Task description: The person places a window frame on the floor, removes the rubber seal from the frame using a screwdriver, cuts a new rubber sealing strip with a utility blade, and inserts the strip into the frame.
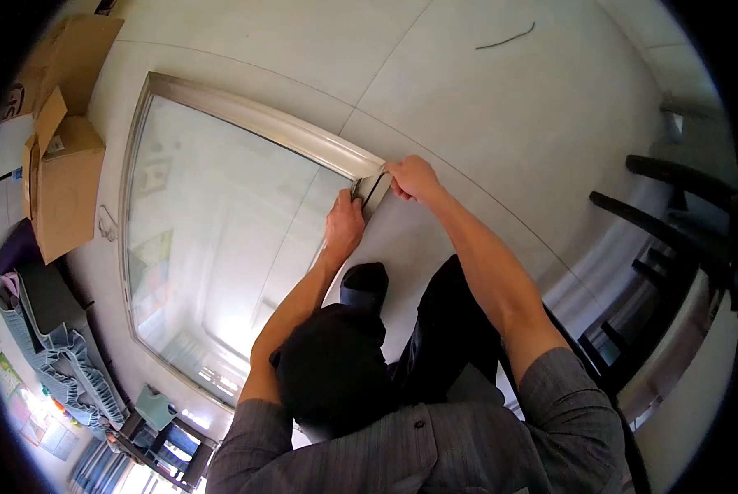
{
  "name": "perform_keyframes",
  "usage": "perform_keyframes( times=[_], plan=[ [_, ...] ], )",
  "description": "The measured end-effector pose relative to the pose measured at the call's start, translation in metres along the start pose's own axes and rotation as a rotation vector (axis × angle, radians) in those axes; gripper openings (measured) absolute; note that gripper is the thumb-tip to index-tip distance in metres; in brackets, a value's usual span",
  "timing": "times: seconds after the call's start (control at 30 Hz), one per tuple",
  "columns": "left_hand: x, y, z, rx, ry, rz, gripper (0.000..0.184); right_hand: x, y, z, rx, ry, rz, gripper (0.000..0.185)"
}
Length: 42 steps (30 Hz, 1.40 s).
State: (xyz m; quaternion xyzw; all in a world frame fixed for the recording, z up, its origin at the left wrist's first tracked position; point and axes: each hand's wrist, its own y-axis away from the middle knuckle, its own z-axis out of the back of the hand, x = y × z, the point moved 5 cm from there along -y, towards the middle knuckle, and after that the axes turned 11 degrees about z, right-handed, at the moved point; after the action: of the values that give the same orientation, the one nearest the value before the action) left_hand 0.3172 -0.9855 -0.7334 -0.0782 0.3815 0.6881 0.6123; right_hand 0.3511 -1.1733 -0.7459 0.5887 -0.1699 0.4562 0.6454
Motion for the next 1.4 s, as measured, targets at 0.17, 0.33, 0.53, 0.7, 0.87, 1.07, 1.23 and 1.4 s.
perform_keyframes(
  times=[0.17,0.33,0.53,0.7,0.87,1.07,1.23,1.4],
  plan=[
    [0.015,0.018,0.011,0.001,0.019,0.085,0.02,0.005,-0.003,-0.003,-0.114,0.006,-0.011,0.04],
    [0.037,0.039,0.023,-0.046,0.064,0.097,0.023,0.003,-0.009,-0.005,-0.055,0.084,-0.05,0.038],
    [0.059,0.05,0.042,-0.074,0.044,0.265,0.022,-0.022,0.01,-0.061,-0.191,0.311,0.318,0.028],
    [0.078,0.054,0.053,-0.155,0.326,0.302,0.022,-0.021,0.135,-0.14,0.054,0.14,0.403,0.032],
    [0.072,0.081,0.073,0.048,0.6,0.589,0.019,0.025,0.25,-0.126,0.416,-0.253,0.185,0.03],
    [0.072,0.09,0.078,0.177,0.834,0.537,0.022,0.011,0.266,-0.103,0.187,-0.96,-0.179,0.027],
    [0.051,0.097,0.141,0.164,0.595,0.56,0.027,0.03,0.265,-0.095,-0.021,-1.014,-0.116,0.028],
    [0.041,0.139,0.224,0.093,0.528,0.579,0.026,0.048,0.24,-0.092,-0.265,-0.813,-0.083,0.022]
  ],
)
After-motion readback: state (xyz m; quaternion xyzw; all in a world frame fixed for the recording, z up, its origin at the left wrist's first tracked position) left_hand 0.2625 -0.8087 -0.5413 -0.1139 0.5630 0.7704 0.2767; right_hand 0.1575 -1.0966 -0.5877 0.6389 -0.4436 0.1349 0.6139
